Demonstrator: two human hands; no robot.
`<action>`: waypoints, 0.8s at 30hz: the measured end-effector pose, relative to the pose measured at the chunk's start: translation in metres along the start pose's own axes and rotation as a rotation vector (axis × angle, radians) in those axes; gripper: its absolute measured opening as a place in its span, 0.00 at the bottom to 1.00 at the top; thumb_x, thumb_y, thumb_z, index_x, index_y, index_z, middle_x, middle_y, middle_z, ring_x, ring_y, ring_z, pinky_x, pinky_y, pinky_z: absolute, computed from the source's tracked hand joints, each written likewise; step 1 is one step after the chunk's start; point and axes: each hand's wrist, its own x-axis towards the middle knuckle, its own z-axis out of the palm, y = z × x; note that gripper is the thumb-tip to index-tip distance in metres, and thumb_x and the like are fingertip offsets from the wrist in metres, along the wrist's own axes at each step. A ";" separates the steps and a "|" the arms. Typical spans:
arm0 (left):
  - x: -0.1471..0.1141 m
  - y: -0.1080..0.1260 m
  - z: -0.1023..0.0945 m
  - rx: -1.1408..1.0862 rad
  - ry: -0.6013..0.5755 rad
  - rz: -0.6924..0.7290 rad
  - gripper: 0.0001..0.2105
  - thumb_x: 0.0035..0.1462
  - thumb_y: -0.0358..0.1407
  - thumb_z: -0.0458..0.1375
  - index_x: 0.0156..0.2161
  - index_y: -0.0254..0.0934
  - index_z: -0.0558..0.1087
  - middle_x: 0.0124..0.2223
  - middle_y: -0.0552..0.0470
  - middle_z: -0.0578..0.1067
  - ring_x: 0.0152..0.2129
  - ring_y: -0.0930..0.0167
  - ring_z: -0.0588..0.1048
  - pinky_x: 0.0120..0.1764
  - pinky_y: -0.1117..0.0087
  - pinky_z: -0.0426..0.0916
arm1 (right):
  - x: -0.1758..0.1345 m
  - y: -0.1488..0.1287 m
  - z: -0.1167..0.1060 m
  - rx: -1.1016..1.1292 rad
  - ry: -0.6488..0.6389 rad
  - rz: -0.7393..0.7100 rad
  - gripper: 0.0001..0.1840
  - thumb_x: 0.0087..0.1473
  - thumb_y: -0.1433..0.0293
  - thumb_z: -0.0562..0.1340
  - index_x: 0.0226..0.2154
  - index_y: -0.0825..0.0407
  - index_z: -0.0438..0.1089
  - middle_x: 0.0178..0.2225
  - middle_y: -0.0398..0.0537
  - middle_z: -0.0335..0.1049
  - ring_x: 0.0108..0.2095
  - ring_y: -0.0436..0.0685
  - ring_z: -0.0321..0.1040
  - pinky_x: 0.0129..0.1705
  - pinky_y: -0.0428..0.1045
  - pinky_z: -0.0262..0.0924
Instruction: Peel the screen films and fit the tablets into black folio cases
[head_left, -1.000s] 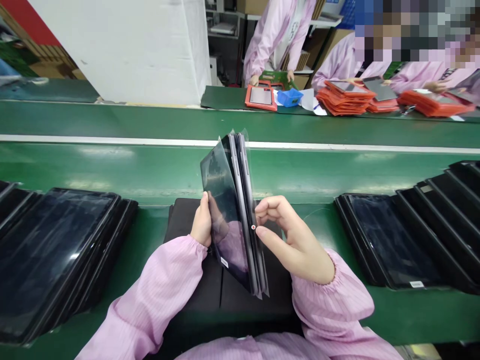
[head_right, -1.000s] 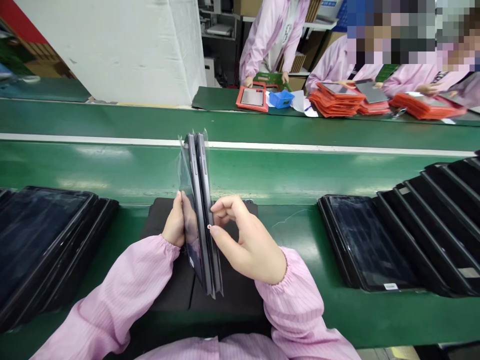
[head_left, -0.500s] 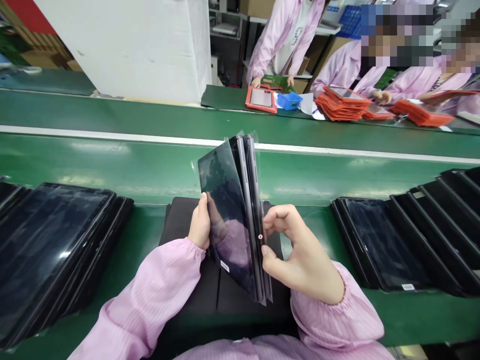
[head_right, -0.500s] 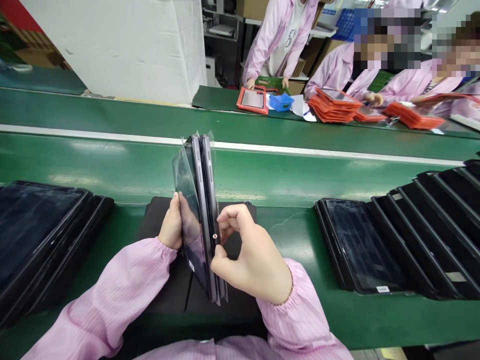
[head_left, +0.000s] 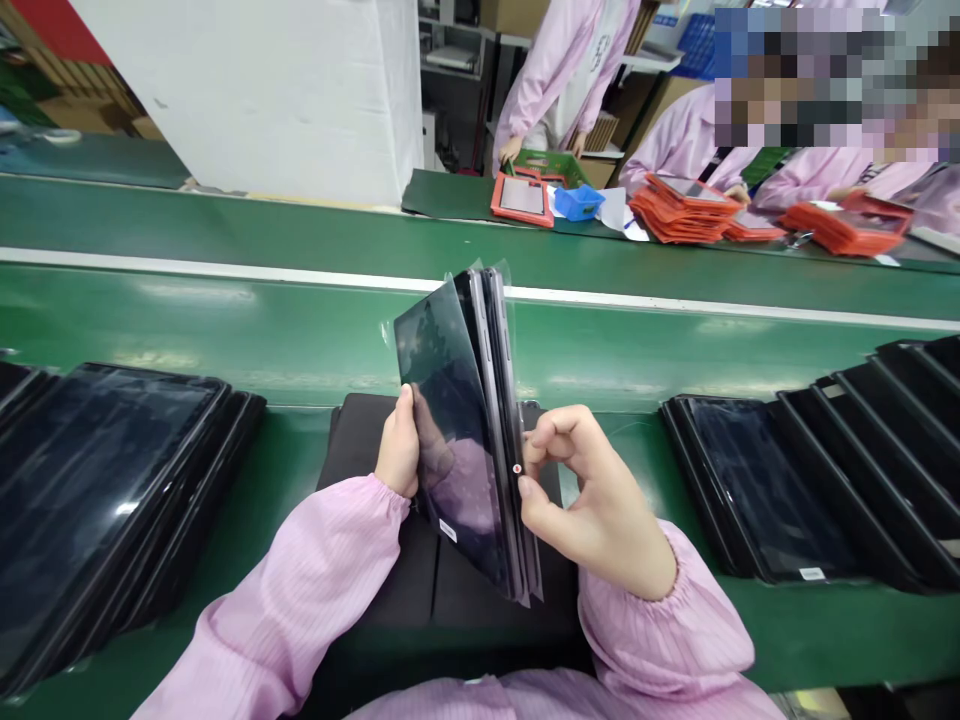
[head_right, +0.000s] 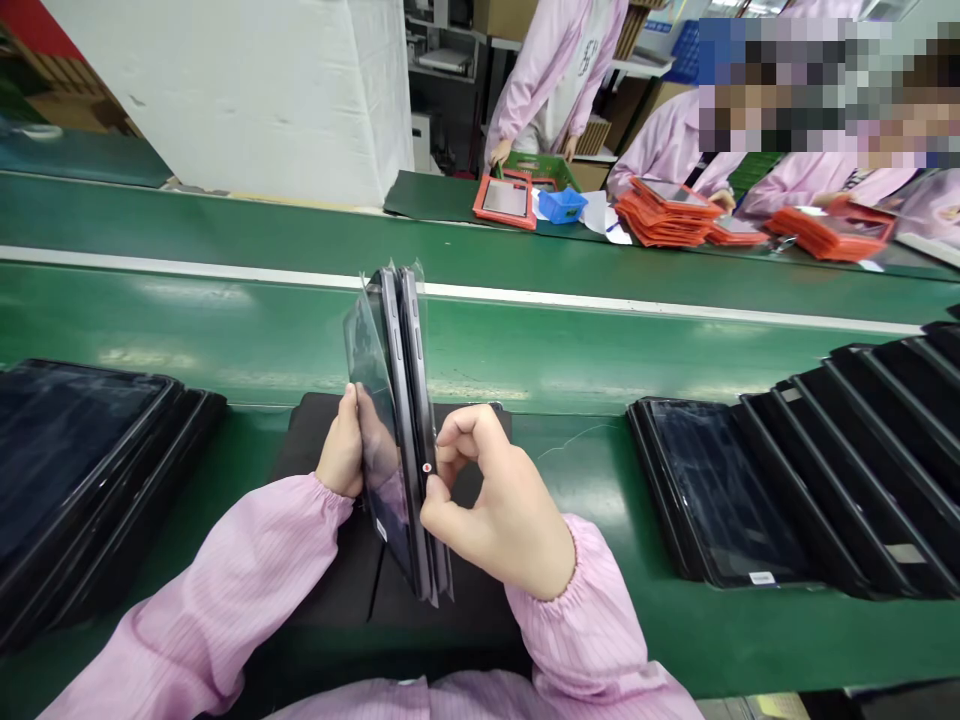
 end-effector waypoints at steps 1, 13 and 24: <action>0.000 0.000 0.000 0.006 0.000 -0.001 0.22 0.59 0.52 0.54 0.39 0.33 0.77 0.42 0.44 0.80 0.50 0.61 0.75 0.55 0.62 0.66 | 0.000 -0.001 -0.002 -0.004 -0.031 -0.002 0.17 0.49 0.80 0.57 0.39 0.47 0.54 0.29 0.36 0.60 0.29 0.47 0.65 0.34 0.46 0.61; 0.002 -0.001 0.000 0.057 0.031 0.000 0.21 0.64 0.49 0.51 0.40 0.33 0.77 0.45 0.45 0.81 0.49 0.65 0.76 0.56 0.67 0.65 | -0.007 -0.005 -0.023 -0.188 -0.315 -0.034 0.25 0.43 0.80 0.59 0.43 0.48 0.54 0.35 0.40 0.62 0.34 0.50 0.63 0.38 0.49 0.61; 0.004 -0.007 -0.002 0.017 0.007 0.022 0.20 0.64 0.49 0.52 0.40 0.34 0.78 0.45 0.46 0.81 0.50 0.64 0.76 0.56 0.67 0.66 | -0.008 -0.004 -0.028 -0.162 -0.353 -0.002 0.25 0.46 0.80 0.62 0.42 0.46 0.52 0.35 0.39 0.65 0.35 0.52 0.65 0.40 0.51 0.62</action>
